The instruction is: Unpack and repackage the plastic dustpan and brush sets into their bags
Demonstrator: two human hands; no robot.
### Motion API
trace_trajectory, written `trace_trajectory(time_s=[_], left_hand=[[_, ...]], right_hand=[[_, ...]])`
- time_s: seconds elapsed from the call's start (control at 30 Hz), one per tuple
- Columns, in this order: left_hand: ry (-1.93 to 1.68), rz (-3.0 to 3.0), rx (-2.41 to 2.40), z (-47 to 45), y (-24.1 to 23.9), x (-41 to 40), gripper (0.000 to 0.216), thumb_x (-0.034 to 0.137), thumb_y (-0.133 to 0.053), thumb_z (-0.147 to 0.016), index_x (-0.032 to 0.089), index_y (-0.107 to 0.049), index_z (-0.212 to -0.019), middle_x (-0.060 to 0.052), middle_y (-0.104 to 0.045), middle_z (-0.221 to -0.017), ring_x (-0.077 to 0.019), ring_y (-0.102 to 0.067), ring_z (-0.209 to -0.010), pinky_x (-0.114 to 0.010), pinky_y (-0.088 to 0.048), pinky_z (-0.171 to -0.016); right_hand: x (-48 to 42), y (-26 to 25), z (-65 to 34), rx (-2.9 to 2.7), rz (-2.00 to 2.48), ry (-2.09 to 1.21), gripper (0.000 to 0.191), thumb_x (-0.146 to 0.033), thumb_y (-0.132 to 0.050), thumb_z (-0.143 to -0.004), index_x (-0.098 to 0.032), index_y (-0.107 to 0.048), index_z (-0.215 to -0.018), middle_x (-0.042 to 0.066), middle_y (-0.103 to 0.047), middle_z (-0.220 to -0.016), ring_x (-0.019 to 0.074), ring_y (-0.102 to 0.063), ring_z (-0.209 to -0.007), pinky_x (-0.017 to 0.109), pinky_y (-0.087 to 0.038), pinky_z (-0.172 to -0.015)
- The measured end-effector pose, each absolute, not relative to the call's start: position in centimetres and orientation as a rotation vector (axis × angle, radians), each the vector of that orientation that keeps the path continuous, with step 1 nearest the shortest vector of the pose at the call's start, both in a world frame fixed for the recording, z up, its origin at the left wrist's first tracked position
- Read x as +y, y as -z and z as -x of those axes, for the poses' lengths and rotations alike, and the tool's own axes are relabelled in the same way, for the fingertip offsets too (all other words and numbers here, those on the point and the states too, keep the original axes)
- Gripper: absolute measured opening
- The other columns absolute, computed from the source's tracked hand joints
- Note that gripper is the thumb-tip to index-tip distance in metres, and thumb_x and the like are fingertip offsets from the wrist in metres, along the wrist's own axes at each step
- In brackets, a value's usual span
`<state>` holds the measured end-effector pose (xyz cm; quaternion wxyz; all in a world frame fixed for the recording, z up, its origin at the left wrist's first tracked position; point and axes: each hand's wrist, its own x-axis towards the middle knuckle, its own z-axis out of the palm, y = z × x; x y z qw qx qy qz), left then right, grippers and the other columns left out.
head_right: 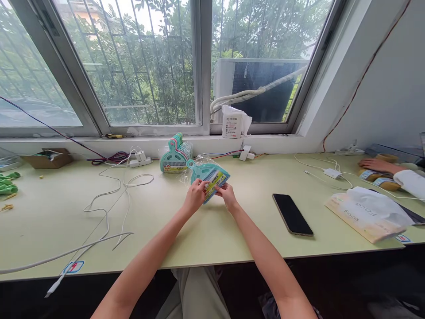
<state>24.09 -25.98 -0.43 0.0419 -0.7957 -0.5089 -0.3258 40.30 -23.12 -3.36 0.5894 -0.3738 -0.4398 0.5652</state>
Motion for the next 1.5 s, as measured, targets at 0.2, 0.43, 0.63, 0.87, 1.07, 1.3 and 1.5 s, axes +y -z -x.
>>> trace_trajectory(time_s=[0.2, 0.43, 0.63, 0.87, 1.07, 1.3, 1.5], left_hand=[[0.847, 2.274, -1.472, -23.9, 0.4, -26.0, 0.034, 0.008, -0.048, -0.081, 0.022, -0.057, -0.109, -0.008, -0.054, -0.099, -0.0221, -0.052, -0.091, -0.035, -0.042, -0.079], [0.713, 2.208, -1.322, -24.4, 0.8, -26.4, 0.039, 0.001, -0.041, -0.080, 0.020, -0.054, -0.111, -0.010, -0.057, -0.104, -0.0218, -0.053, -0.091, -0.036, -0.040, -0.081], [0.751, 2.233, -1.311, -24.6, 1.0, -26.6, 0.041, 0.002, -0.047, -0.077, 0.021, -0.053, -0.113, -0.010, -0.055, -0.117, -0.0233, -0.053, -0.101, -0.037, -0.038, -0.087], [0.910, 2.309, -1.527, -24.4, 0.3, -26.8, 0.026, 0.018, -0.050, -0.082, 0.022, -0.057, -0.106, -0.007, -0.058, -0.102, -0.0199, -0.056, -0.085, -0.032, -0.039, -0.073], [0.881, 2.295, -1.569, -24.0, 0.0, -26.3, 0.031, 0.026, -0.041, -0.090, 0.024, -0.055, -0.117, -0.007, -0.062, -0.087, -0.0240, -0.054, -0.088, -0.035, -0.037, -0.076], [0.815, 2.323, -1.526, -24.1, 0.4, -26.2, 0.043, 0.015, -0.037, -0.087, 0.020, -0.054, -0.126, -0.010, -0.066, -0.086, -0.0266, -0.053, -0.091, -0.038, -0.036, -0.082], [0.826, 2.338, -1.427, -24.3, 0.3, -26.9, 0.045, 0.017, -0.038, -0.087, 0.016, -0.052, -0.130, -0.011, -0.066, -0.089, -0.0275, -0.054, -0.096, -0.040, -0.034, -0.089]], right_hand=[[-23.6, 3.1, -39.9, -1.025, 0.838, -1.345, 0.039, -0.034, -0.082, -0.059, -0.016, -0.066, -0.089, 0.006, -0.071, -0.094, 0.0209, -0.067, -0.085, 0.039, -0.057, -0.081], [-23.5, 3.0, -40.1, -0.935, 0.818, -1.345, 0.035, -0.030, -0.081, -0.060, -0.016, -0.066, -0.088, 0.005, -0.071, -0.094, 0.0197, -0.066, -0.087, 0.036, -0.057, -0.082], [-23.4, 3.0, -40.3, -0.927, 0.823, -1.332, 0.030, -0.027, -0.079, -0.063, -0.016, -0.065, -0.088, 0.005, -0.070, -0.094, 0.0187, -0.067, -0.085, 0.035, -0.057, -0.082], [-23.7, 2.9, -40.0, -1.068, 0.879, -1.366, 0.038, -0.032, -0.081, -0.060, -0.016, -0.066, -0.091, 0.006, -0.071, -0.095, 0.0205, -0.066, -0.086, 0.037, -0.057, -0.078], [-24.3, 3.1, -39.3, -1.230, 0.878, -1.430, 0.042, -0.036, -0.081, -0.059, -0.017, -0.067, -0.093, 0.005, -0.071, -0.091, 0.0204, -0.066, -0.083, 0.037, -0.058, -0.074], [-24.5, 3.1, -39.3, -1.291, 0.865, -1.468, 0.040, -0.035, -0.079, -0.062, -0.016, -0.066, -0.095, 0.005, -0.071, -0.089, 0.0196, -0.066, -0.082, 0.035, -0.058, -0.072], [-24.8, 2.9, -39.3, -1.338, 0.844, -1.479, 0.038, -0.036, -0.077, -0.065, -0.017, -0.067, -0.096, 0.005, -0.071, -0.090, 0.0201, -0.066, -0.084, 0.036, -0.057, -0.074]])
